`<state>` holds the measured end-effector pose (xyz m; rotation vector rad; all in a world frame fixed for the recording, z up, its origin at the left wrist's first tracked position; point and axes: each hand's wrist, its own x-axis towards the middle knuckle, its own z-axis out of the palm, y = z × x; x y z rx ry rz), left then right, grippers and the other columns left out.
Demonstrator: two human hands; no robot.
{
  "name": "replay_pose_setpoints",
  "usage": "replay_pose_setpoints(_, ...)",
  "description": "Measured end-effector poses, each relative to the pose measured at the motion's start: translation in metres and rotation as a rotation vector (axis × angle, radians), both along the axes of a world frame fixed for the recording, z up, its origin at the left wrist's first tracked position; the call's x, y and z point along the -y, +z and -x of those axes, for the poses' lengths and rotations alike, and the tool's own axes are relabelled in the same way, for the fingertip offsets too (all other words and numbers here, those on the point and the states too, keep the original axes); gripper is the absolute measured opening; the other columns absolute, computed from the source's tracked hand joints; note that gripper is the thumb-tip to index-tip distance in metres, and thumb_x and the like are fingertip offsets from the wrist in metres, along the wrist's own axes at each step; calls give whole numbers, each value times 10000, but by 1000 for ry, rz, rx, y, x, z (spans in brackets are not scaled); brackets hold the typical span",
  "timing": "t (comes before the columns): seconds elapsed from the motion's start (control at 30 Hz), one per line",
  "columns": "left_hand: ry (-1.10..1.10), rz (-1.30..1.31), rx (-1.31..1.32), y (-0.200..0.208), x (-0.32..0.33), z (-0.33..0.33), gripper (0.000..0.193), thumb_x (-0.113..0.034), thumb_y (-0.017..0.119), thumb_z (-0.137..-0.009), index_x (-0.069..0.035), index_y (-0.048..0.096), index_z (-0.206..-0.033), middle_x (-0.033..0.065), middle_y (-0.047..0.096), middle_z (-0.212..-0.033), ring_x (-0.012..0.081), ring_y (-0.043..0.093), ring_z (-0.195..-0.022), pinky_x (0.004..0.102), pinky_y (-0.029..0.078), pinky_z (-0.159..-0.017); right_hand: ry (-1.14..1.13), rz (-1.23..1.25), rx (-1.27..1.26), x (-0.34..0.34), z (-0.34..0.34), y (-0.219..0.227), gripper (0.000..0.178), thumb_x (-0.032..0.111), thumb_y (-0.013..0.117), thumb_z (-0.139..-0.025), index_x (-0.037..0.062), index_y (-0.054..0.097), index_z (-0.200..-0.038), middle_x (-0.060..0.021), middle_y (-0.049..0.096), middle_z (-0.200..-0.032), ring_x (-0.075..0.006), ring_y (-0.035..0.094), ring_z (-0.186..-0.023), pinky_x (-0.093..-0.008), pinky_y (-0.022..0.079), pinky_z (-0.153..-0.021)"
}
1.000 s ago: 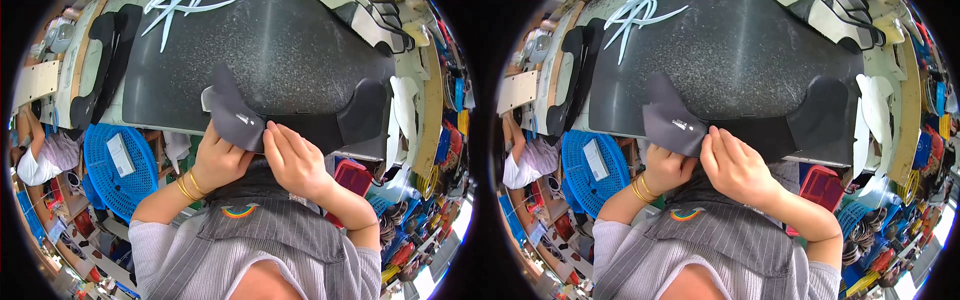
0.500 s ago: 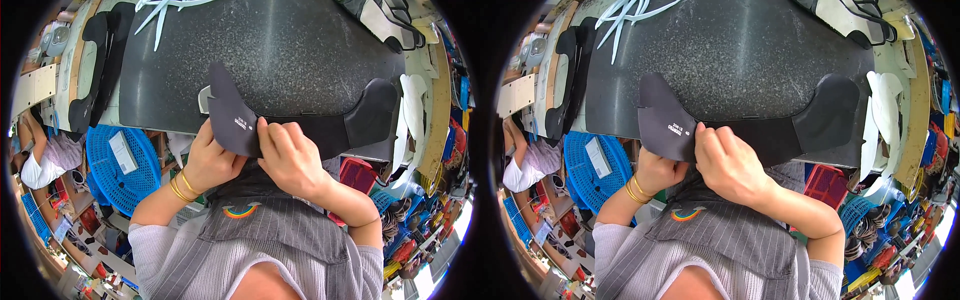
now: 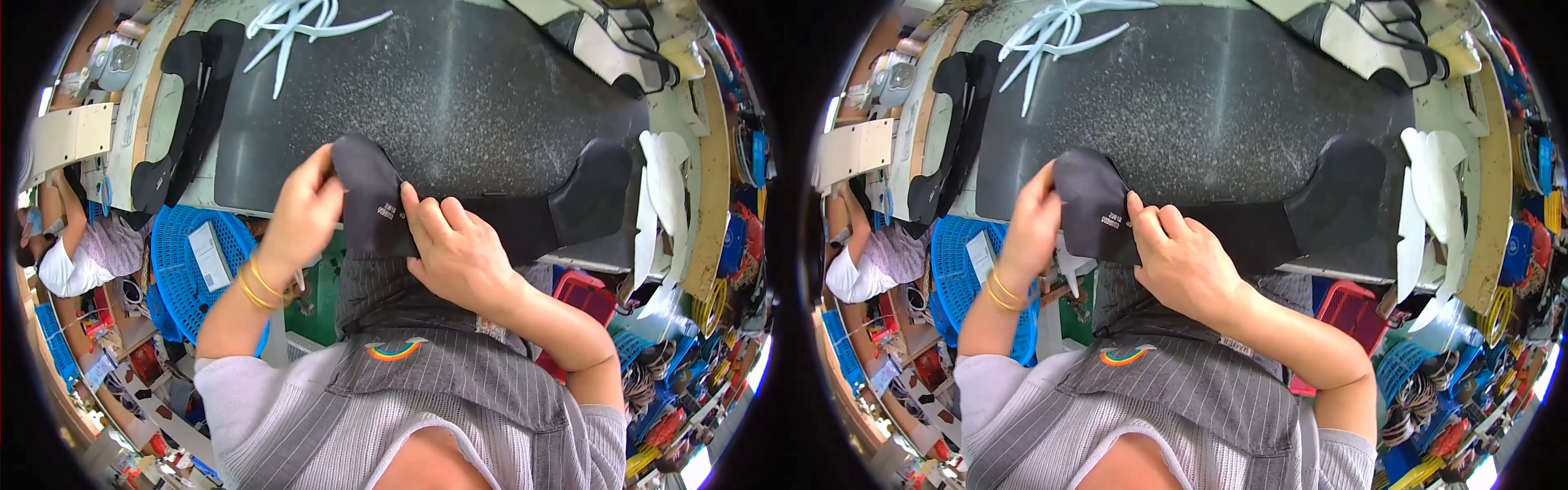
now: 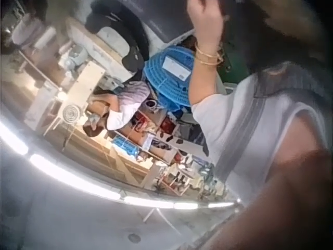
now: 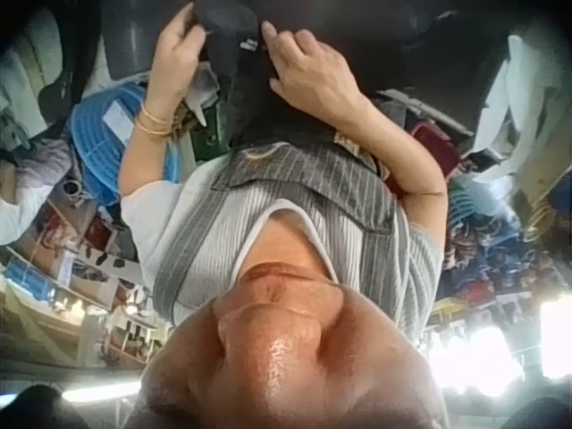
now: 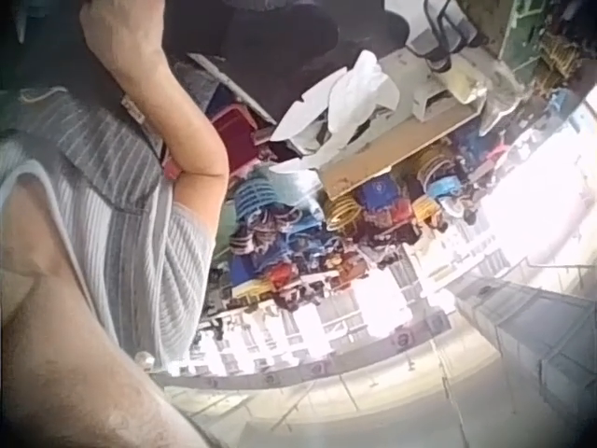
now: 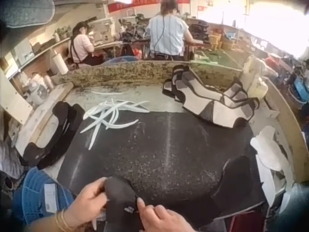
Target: Applying adhesive strips and lining to various shoe components at a workbench in a factory.
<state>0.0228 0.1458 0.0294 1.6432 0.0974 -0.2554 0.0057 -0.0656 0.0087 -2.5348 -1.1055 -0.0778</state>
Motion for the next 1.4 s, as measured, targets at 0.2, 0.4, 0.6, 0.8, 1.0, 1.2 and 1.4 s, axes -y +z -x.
replay_pose_setpoints(0.2,-379,-573,-391,37,10,-65,210,-238,647,-935,-29,641,-956,17,649,-872,65,581,-792,224,474,-702,-8,42,-73,-7,-4,3,899,353,773,-662,-62,444,-1389,-47,468,-931,-174,505,-859,-268,501,-644)
replay_pose_setpoints(0.4,-340,-123,-359,23,-4,-58,152,-185,663,-924,-45,624,-879,-6,613,-829,78,539,-726,259,466,-651,-18,64,55,-9,-1,-3,881,379,770,-671,-66,470,-1370,-31,468,-922,-148,502,-839,-245,483,-603)
replay_pose_setpoints(0.6,-522,-798,-146,35,18,-72,373,-299,790,-777,43,648,-737,97,620,-646,131,578,-606,309,485,-571,-7,69,76,-4,-6,-4,850,384,763,-681,-67,496,-1350,-27,475,-900,-149,507,-834,-246,484,-606)
replay_pose_setpoints(0.8,-494,-561,-304,28,11,-68,176,-146,760,-789,8,683,-827,22,641,-736,89,569,-700,281,492,-644,-12,18,143,-6,-5,-4,779,376,759,-672,-90,564,-1265,-16,502,-946,-130,517,-847,-219,502,-593)
replay_pose_setpoints(1.0,-512,-834,-86,17,16,-66,468,-323,760,-765,62,676,-1019,255,685,-967,342,687,-908,396,526,-762,-8,-24,21,-6,-3,-6,762,285,726,-721,-74,483,-1348,-44,492,-918,-167,520,-850,-277,506,-655)
replay_pose_setpoints(1.2,-658,-1196,752,21,33,-39,134,-160,668,-787,-27,663,-781,126,594,-781,283,632,-804,419,509,-696,18,22,221,-8,1,-9,505,162,614,-742,-116,622,-1163,-75,548,-960,-180,522,-885,-264,465,-667)
replay_pose_setpoints(1.4,-498,-767,-71,25,15,-64,285,-178,752,-778,16,701,-980,166,712,-931,293,688,-869,365,530,-793,49,-20,193,-6,-1,-13,502,153,602,-717,-132,637,-1129,-117,590,-1068,-183,520,-882,-261,454,-657)
